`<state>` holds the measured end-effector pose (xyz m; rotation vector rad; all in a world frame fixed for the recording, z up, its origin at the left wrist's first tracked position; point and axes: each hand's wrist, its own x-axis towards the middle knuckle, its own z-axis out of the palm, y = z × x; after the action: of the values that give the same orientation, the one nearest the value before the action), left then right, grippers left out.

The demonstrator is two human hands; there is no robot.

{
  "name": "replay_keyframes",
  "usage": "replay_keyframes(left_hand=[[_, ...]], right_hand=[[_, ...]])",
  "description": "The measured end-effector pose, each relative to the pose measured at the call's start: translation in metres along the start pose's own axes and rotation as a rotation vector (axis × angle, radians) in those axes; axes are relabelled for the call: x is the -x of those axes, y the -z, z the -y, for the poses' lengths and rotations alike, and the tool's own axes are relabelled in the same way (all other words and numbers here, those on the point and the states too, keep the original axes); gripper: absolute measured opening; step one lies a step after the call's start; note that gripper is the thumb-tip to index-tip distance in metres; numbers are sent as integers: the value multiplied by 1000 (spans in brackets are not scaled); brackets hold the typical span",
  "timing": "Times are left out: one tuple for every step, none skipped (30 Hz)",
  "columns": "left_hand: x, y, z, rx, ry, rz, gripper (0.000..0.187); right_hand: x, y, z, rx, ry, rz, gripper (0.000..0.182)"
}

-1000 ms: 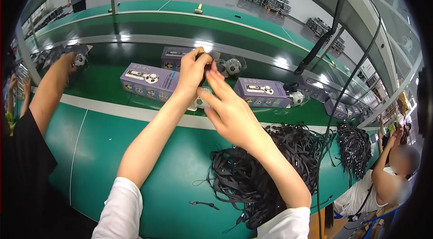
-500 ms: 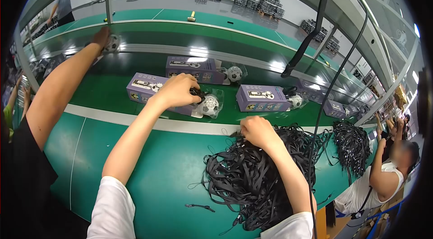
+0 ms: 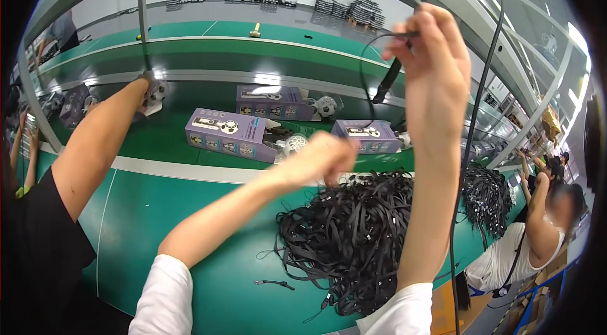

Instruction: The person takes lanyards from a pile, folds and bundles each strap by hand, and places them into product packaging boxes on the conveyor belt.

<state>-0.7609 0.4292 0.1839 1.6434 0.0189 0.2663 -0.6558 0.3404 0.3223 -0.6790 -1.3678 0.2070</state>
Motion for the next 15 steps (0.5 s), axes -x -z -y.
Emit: replay_keyframes(left_hand=[[1, 9, -15, 109, -84, -165, 35], [2, 20, -33, 219, -170, -334, 36], [4, 30, -56, 317, -286, -329, 35], [8, 38, -78, 413, -403, -328, 34], [11, 39, -94, 358, -462, -293, 33], [12, 40, -107, 301, -515, -250, 33], [14, 42, -119, 122, -524, -251, 34], [22, 40, -128, -168, -529, -370, 34], [26, 41, -131, -352, -632, -498, 33], [32, 43, -131, -536, -719, -628, 32], [44, 50, -130, -547, -664, -657, 27], [55, 54, -127, -500, -585, -688, 22], [64, 65, -120, -567, -496, -632, 20], [68, 75, -111, -633, -414, -574, 24], [70, 75, -105, -668, -399, -521, 31]], right_hand=[[8, 14, 4, 7, -10, 9, 17], [19, 24, 1, 10, -19, 23, 17], [36, 23, -5, 2, -133, 21, 16], [56, 18, -16, -11, -247, 23, 16], [76, 12, -34, -79, -365, 95, 13], [92, 6, -47, -146, -482, 159, 10], [103, 1, -46, -161, -557, 266, 8], [108, -2, -46, -177, -634, 374, 7], [106, 1, -35, -324, -785, 398, 5], [101, 4, -19, -336, -815, 383, 5], [98, 10, -19, -321, -749, 342, 4], [94, 16, -19, -298, -678, 301, 4], [90, 20, -16, -244, -700, 186, 3], [83, 25, -14, -200, -671, 188, 2], [77, 23, -11, -142, -635, 200, 3]])
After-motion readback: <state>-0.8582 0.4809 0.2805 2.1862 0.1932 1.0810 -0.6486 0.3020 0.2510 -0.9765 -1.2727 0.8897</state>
